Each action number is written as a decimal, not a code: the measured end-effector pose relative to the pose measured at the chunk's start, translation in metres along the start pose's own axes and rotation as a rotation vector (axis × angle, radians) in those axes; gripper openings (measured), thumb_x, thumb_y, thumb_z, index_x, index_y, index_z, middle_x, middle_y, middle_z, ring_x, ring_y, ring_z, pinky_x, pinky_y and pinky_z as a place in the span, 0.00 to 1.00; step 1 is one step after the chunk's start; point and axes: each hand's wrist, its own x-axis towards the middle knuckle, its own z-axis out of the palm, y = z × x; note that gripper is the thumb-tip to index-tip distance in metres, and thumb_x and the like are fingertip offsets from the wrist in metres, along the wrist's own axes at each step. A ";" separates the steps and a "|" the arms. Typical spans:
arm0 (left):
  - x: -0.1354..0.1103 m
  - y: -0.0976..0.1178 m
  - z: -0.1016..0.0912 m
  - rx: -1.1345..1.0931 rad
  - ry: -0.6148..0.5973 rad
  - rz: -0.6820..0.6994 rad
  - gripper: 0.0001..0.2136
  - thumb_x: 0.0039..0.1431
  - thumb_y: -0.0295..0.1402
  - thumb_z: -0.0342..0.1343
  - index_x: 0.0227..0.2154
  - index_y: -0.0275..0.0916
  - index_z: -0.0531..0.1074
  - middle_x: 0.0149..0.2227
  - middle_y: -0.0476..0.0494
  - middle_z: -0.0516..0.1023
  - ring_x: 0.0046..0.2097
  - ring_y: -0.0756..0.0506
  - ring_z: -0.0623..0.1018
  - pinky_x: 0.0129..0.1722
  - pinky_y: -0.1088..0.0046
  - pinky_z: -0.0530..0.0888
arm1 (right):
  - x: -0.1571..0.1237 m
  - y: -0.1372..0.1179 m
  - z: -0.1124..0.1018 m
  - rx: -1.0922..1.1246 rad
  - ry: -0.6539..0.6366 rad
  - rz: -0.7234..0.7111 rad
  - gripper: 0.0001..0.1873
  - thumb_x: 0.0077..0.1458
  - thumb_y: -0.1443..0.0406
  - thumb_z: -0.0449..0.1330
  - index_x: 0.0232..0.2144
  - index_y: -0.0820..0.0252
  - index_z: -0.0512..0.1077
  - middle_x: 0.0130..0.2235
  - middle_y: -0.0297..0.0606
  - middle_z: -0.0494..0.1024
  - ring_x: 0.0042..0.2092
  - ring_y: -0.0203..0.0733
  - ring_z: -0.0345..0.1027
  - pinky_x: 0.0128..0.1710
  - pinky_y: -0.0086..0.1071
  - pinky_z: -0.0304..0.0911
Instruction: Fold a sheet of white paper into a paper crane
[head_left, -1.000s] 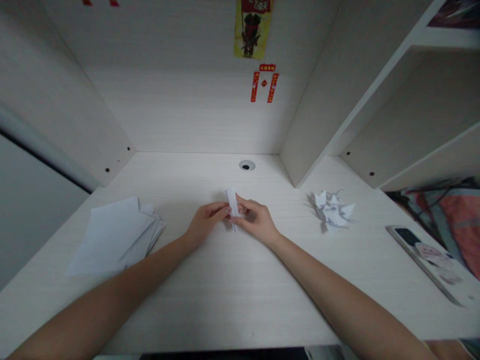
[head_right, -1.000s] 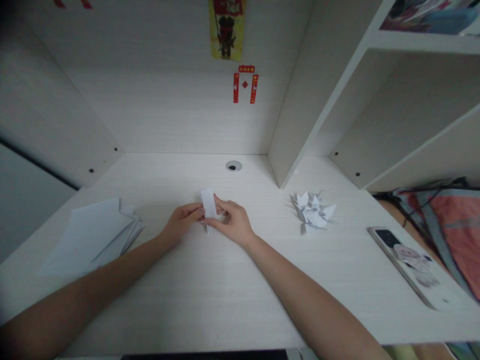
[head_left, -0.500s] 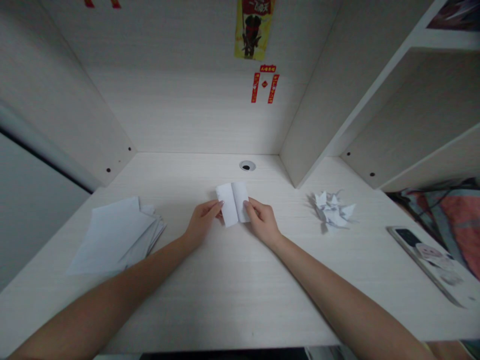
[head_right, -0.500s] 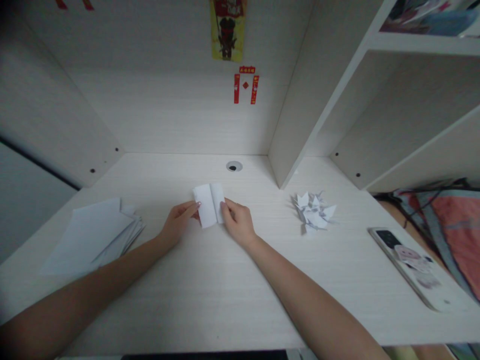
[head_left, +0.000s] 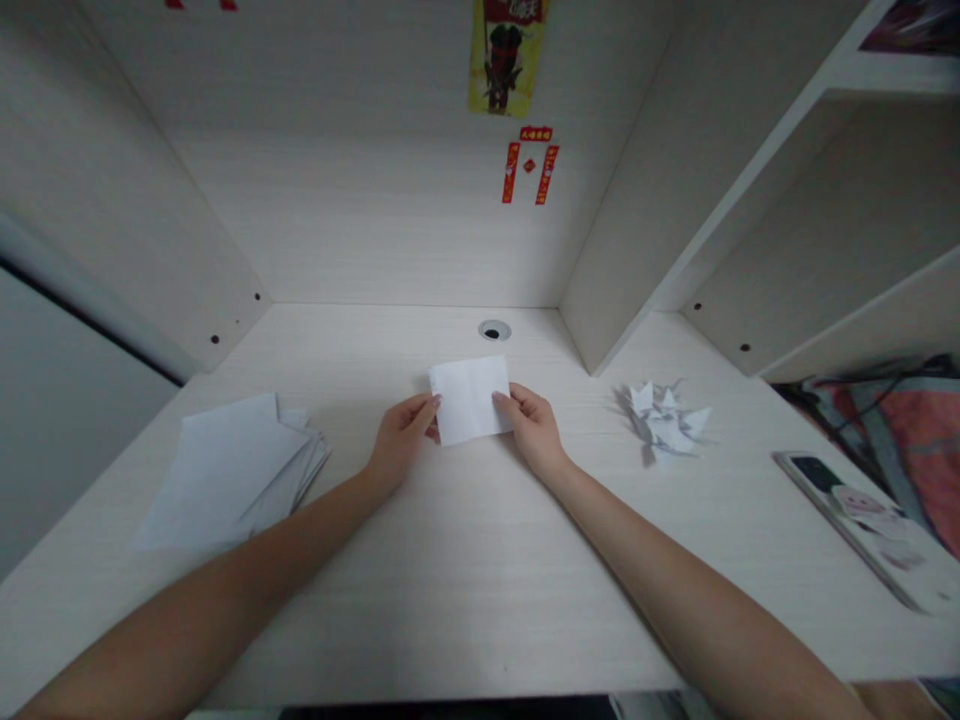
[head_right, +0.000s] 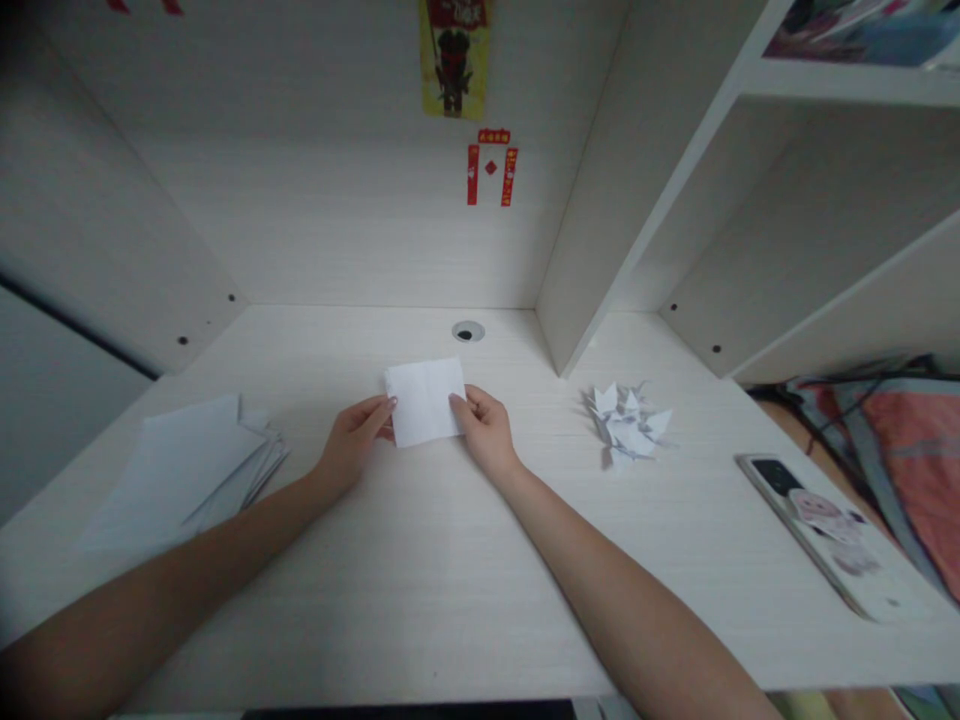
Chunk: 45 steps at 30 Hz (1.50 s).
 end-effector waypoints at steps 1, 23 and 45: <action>0.000 -0.001 0.000 0.008 0.007 -0.003 0.13 0.51 0.43 0.55 0.29 0.37 0.74 0.23 0.49 0.72 0.25 0.50 0.72 0.26 0.75 0.71 | -0.001 -0.002 0.001 0.029 0.003 -0.007 0.16 0.49 0.55 0.59 0.39 0.57 0.69 0.22 0.29 0.68 0.23 0.34 0.58 0.23 0.27 0.52; 0.001 0.004 -0.002 -0.016 0.102 -0.008 0.13 0.51 0.44 0.54 0.27 0.37 0.71 0.23 0.51 0.67 0.26 0.51 0.65 0.25 0.78 0.64 | 0.003 0.004 -0.003 -0.003 -0.044 -0.062 0.14 0.46 0.68 0.55 0.36 0.56 0.75 0.39 0.36 0.79 0.39 0.40 0.70 0.40 0.33 0.63; 0.000 0.006 -0.002 -0.167 0.045 -0.047 0.12 0.48 0.40 0.57 0.26 0.35 0.74 0.23 0.47 0.73 0.25 0.51 0.71 0.26 0.74 0.69 | 0.005 -0.004 -0.003 0.046 0.066 -0.077 0.07 0.38 0.61 0.67 0.20 0.58 0.74 0.29 0.34 0.77 0.33 0.39 0.69 0.37 0.33 0.62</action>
